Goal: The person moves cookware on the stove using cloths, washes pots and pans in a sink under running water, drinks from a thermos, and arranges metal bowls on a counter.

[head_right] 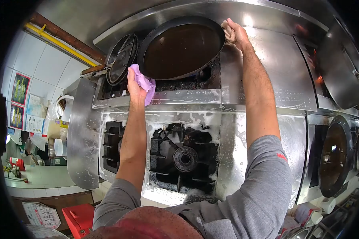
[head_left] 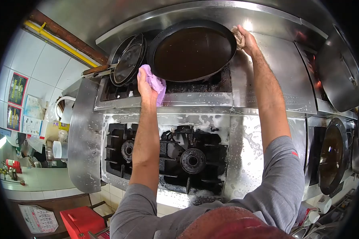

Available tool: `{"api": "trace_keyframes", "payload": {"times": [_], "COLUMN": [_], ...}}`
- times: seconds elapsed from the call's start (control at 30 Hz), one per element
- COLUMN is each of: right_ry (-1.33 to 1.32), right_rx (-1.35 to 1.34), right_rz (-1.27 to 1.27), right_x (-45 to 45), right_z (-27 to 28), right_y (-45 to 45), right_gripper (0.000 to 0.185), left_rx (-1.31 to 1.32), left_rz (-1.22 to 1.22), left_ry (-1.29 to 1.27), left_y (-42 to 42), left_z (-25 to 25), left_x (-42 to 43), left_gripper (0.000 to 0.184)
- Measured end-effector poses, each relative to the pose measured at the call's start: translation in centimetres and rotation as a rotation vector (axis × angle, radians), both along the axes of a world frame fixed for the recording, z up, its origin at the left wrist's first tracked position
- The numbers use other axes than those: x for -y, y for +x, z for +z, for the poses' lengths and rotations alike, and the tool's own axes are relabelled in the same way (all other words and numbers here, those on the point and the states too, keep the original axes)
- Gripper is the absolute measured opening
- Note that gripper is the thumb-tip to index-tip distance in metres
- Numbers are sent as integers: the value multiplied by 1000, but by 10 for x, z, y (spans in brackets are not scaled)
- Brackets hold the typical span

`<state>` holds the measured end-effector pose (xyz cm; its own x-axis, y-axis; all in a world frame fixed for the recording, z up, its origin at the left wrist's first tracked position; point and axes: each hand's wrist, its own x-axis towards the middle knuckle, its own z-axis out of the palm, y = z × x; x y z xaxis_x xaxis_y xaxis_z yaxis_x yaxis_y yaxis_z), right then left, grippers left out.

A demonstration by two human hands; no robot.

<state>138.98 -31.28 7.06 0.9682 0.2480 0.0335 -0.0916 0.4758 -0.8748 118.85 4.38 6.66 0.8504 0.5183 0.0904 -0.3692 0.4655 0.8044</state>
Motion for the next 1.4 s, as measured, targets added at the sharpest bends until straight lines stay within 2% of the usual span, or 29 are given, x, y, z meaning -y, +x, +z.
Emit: {"api": "trace_keyframes", "payload": {"times": [0.1,0.2,0.27,0.33,0.47,0.57,0.6,0.67,0.7,0.8,0.87,1.07,1.17,1.4], "right_ry": [-38,35,83,54,-47,-103,-103,-208,-206,-167,-143,-95,-84,-35], "right_rx": [-13,19,-29,-38,-59,-28,-28,-12,-13,-106,-112,-124,-119,-94], "right_rz": [72,111,108,88,-6,-117,-117,73,73,30,137,143,124,116], "right_x": [-11,-19,-19,-18,-13,-11,-9,-7,-12,-27,-27,-27,-26,-24], "right_z": [4,4,6,2,0,8,11,14,14,13,10,16,16,9], "right_y": [-3,-3,-7,1,15,17,17,18,18,21,27,20,15,13], "right_gripper": [44,52,42,39,32,33,33,44,44,46,35,23,21,23], "left_rx": [-21,-52,-84,-199,-112,-167,-167,-162,-115,-233,-244,-255,-249,-209], "left_rz": [-37,23,12,101,-16,-51,-51,-53,-148,-83,-72,-61,-79,-104], "left_ry": [112,208,196,343,207,-98,-98,-164,-120,-54,-51,-42,-19,-32], "left_y": [0,-1,-3,-3,8,6,6,7,10,15,13,20,23,19], "left_z": [-1,-2,-1,1,-10,8,14,19,15,12,19,15,12,17], "left_x": [-1,3,8,13,-6,-3,3,11,11,11,16,12,10,12], "left_gripper": [51,56,61,63,62,64,64,58,67,67,65,61,65,57]}}
